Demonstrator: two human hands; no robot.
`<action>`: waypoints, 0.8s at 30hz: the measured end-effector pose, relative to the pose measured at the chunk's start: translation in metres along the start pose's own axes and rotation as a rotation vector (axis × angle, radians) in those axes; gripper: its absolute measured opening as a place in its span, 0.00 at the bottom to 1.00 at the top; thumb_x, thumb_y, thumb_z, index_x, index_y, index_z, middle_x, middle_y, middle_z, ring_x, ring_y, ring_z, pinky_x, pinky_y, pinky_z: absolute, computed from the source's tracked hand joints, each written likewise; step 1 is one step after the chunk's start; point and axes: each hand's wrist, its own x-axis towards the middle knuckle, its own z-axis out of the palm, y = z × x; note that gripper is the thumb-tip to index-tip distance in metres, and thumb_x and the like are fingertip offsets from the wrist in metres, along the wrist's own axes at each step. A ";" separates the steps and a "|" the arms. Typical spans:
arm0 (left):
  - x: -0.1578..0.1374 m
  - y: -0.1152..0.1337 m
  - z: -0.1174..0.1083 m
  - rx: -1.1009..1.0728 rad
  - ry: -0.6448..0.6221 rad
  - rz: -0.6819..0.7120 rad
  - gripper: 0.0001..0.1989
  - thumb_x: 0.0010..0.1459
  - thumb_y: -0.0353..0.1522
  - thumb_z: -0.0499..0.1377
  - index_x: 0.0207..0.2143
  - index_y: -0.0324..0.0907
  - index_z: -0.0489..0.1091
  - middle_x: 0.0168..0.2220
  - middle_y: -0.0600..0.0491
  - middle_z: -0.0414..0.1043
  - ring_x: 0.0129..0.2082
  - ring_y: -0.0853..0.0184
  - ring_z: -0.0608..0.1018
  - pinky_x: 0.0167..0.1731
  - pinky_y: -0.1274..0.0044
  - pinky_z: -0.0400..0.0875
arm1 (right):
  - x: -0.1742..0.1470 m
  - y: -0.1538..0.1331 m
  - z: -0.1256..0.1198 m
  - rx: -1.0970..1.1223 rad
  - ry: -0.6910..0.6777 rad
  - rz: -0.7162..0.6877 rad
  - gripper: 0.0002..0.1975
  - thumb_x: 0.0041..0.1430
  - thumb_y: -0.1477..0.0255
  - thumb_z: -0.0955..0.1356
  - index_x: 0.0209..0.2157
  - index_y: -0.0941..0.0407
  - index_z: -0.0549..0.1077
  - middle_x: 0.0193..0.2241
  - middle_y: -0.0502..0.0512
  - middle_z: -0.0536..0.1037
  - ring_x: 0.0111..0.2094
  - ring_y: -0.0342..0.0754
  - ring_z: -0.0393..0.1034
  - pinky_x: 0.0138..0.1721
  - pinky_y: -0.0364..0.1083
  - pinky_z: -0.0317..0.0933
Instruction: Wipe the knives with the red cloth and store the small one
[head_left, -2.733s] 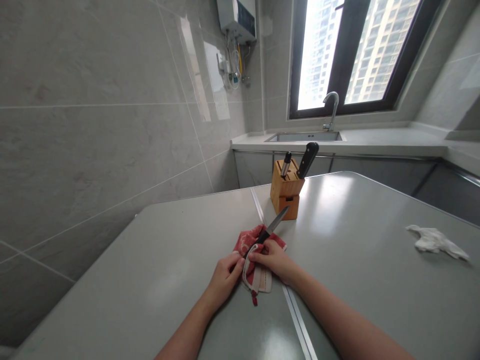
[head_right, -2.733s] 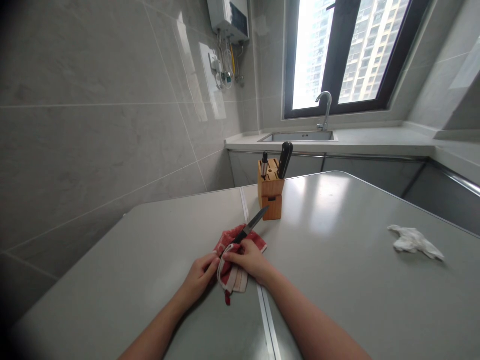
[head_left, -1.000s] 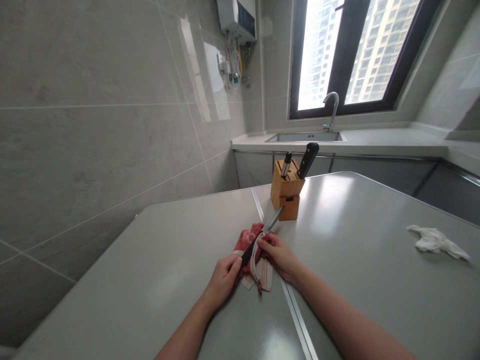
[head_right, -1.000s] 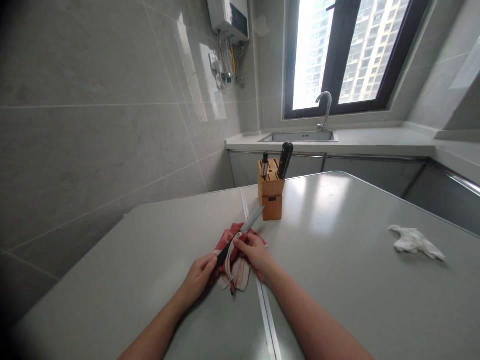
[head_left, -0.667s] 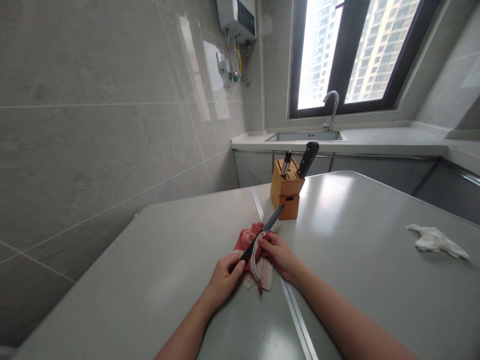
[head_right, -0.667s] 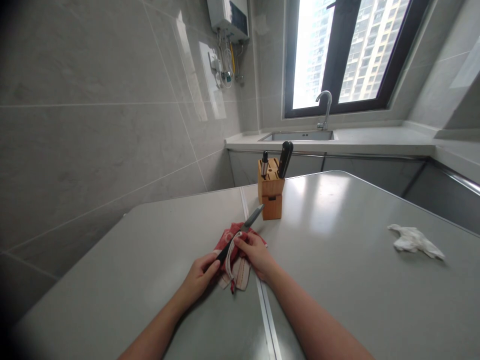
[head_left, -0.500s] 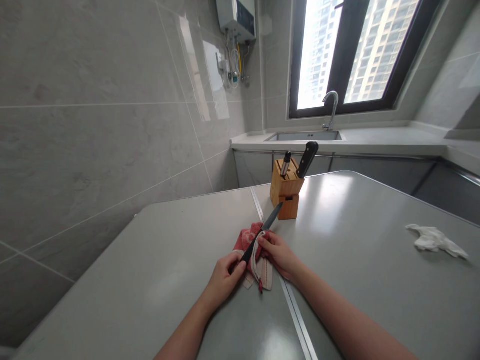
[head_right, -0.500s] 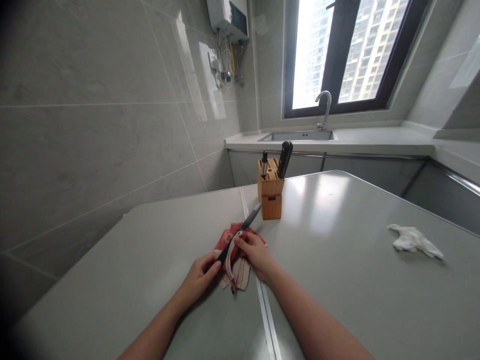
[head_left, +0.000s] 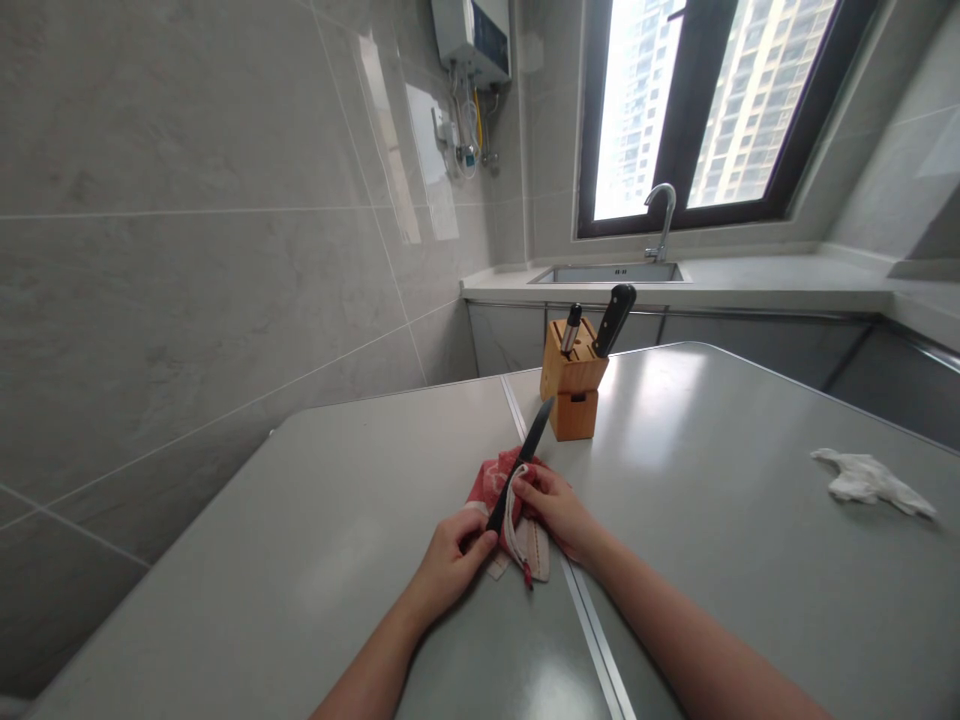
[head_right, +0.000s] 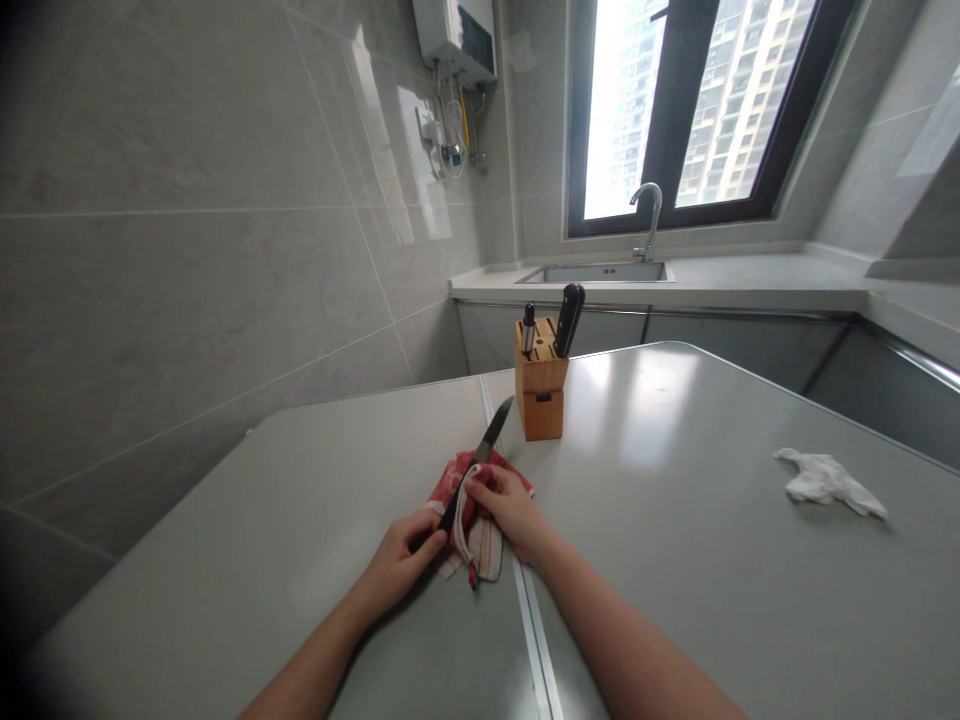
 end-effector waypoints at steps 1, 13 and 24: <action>0.000 0.000 0.000 0.001 -0.004 0.000 0.16 0.60 0.39 0.51 0.24 0.38 0.63 0.24 0.55 0.60 0.26 0.70 0.64 0.27 0.79 0.57 | 0.000 0.000 0.000 -0.012 -0.001 -0.001 0.11 0.48 0.64 0.72 0.28 0.57 0.70 0.22 0.46 0.69 0.22 0.38 0.60 0.23 0.39 0.53; 0.000 -0.004 0.001 0.002 0.001 0.008 0.17 0.59 0.40 0.51 0.23 0.38 0.63 0.25 0.55 0.61 0.26 0.69 0.64 0.28 0.79 0.57 | -0.004 -0.005 0.005 -0.139 -0.107 -0.006 0.10 0.47 0.68 0.72 0.28 0.57 0.70 0.26 0.48 0.73 0.30 0.43 0.66 0.33 0.43 0.59; -0.001 -0.006 0.001 -0.033 0.027 -0.031 0.14 0.58 0.38 0.54 0.23 0.38 0.64 0.25 0.55 0.62 0.27 0.70 0.65 0.28 0.79 0.58 | -0.004 -0.003 0.002 -0.294 -0.190 -0.020 0.12 0.46 0.65 0.73 0.29 0.57 0.71 0.28 0.50 0.72 0.32 0.46 0.66 0.35 0.44 0.59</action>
